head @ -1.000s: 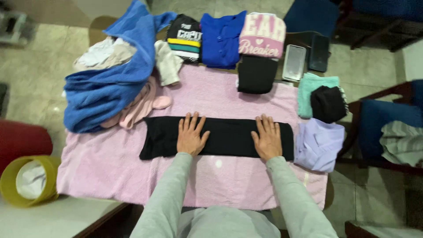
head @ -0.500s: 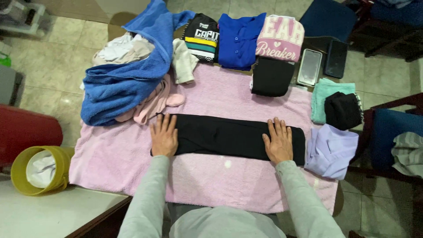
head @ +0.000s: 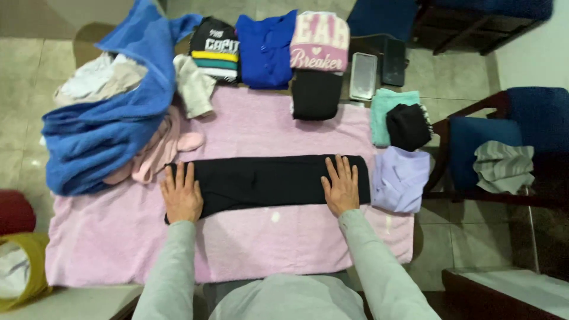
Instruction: The person folds a black t-shirt and a beige t-shirt on a pink towel-covered table. They smooth the fabric, fold the sleeves and sides, then roll each shirt into a compact bundle and place it on a growing stack of folded clothes.
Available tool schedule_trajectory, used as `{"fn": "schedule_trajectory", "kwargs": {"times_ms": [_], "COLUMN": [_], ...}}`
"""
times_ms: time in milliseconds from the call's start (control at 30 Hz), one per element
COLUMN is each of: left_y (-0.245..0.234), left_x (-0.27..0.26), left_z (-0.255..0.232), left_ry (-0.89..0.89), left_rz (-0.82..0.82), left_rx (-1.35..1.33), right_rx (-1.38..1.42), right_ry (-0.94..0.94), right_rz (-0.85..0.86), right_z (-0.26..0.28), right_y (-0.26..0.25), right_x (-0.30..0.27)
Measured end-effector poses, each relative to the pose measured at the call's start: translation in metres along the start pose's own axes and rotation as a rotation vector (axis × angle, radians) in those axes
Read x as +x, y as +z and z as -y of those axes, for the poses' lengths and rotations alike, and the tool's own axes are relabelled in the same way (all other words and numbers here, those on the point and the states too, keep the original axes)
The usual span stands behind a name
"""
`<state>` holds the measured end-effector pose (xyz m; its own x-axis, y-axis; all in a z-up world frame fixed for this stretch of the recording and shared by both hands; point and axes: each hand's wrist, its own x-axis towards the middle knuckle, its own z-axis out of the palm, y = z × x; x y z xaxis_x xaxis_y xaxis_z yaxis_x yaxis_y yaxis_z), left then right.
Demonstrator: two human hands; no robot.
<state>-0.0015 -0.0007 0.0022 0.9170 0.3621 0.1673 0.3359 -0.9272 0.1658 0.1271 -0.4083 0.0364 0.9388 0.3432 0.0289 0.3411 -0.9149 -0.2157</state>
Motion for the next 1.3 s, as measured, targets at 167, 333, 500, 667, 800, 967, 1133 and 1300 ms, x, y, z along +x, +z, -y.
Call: {"fn": "schedule_trajectory", "kwargs": {"times_ms": [167,333,500,667,800,967,1133,1300], "left_y": [-0.003,0.002,0.001,0.008,0.008,-0.001,-0.003,0.000], "left_x": [0.000,-0.021,-0.036,-0.033,-0.032,-0.027,-0.029,-0.029], "left_z": [-0.038,-0.101,-0.120,-0.120,-0.120,-0.122,-0.123,-0.122], "left_ry": [0.021,0.132,0.069,0.057,0.053,0.038,0.048,0.047], "left_rz": [-0.111,-0.072,0.295,0.353,0.416,0.487,0.485,0.484], "left_rx": [-0.051,-0.171,-0.060,-0.034,-0.020,-0.015,-0.020,-0.016], "right_rx": [0.005,0.230,0.241,0.249,0.370,0.617,0.765,0.724], "right_ry": [0.130,0.285,0.564,0.699,0.712,0.769,0.787,0.982], "right_rz": [-0.040,-0.051,0.140,0.311,0.330,0.217,0.215,0.107], "right_z": [-0.029,-0.040,-0.063,-0.089,-0.093,-0.099,-0.071,-0.065], "right_y": [-0.004,-0.019,-0.021,0.000,0.004,0.013,-0.010,-0.008], "right_x": [-0.002,0.008,0.020,0.029,0.029,0.014,-0.007,-0.025]}}
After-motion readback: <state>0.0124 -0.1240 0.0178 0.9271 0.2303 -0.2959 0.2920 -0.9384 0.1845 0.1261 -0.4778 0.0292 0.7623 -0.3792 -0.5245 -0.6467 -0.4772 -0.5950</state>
